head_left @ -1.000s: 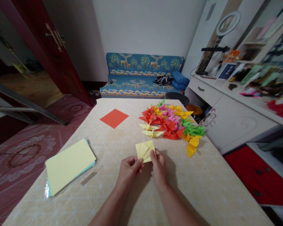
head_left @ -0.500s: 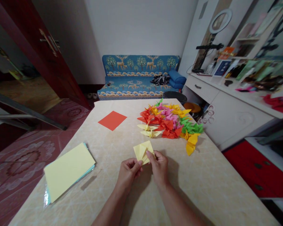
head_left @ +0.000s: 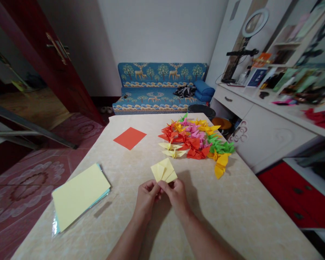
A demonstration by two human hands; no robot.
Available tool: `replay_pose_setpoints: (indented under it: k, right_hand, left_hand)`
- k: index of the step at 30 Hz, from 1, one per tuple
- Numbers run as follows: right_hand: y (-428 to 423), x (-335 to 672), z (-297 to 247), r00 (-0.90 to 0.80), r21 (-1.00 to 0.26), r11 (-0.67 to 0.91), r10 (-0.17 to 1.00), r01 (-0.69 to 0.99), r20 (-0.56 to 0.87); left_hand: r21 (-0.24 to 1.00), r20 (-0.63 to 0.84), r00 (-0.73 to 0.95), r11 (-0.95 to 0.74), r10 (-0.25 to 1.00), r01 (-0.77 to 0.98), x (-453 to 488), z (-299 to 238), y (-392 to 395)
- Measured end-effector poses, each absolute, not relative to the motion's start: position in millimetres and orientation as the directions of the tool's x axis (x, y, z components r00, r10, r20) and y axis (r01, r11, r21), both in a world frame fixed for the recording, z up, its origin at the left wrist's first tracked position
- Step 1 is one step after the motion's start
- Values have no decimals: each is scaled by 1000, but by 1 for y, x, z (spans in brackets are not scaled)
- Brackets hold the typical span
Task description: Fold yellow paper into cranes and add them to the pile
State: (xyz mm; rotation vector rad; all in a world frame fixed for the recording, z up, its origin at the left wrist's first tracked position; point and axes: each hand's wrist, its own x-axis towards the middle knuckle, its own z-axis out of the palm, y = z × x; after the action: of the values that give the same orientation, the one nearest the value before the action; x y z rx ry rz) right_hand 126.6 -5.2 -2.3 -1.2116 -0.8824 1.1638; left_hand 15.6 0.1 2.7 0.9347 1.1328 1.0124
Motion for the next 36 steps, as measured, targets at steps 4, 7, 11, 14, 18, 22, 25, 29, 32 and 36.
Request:
replay_pose_setpoints:
  k: [4, 7, 11, 14, 18, 22, 25, 29, 32, 36]
  right_hand:
    - [-5, 133, -4, 343, -991, -22, 937, -131, -66]
    - [0, 143, -5, 449, -985, 44, 893, -168, -36]
    - [2, 147, 1, 379, -973, 55, 925, -226, -36]
    - [1, 146, 1, 296, -974, -23, 951, -225, -91]
    - [0, 150, -5, 414, -963, 2, 903, -269, -114]
    - [1, 154, -8, 344, -969, -13, 933, -247, -101]
    - [1, 153, -6, 215, -981, -46, 973, -187, -86]
    - [3, 157, -3, 226, -984, -5, 973, -179, -46]
    - [4, 164, 3, 249, -989, 73, 968, -125, 40]
    - [-1, 172, 13, 74, -997, 74, 994, 18, 75]
  left_hand:
    - [960, -257, 174, 272, 951, -68, 16, 1, -1]
    - [968, -240, 196, 249, 951, -19, 16, -2, -1]
    - [981, -192, 211, 190, 958, 30, 15, -5, -1]
    - [988, -152, 270, 145, 951, 46, 15, -5, -2]
    - [982, -186, 306, 186, 934, 30, 13, -4, -3]
    - [983, -171, 93, 177, 981, -56, 9, 1, 1]
    - [993, -108, -97, 102, 989, -62, 3, 6, 5]
    - [999, -29, -54, 31, 998, 39, -5, 9, 7]
    - [994, -8, 48, 3, 999, 112, -8, 9, 6]
    - [974, 41, 195, -83, 980, 213, -7, 12, 5]
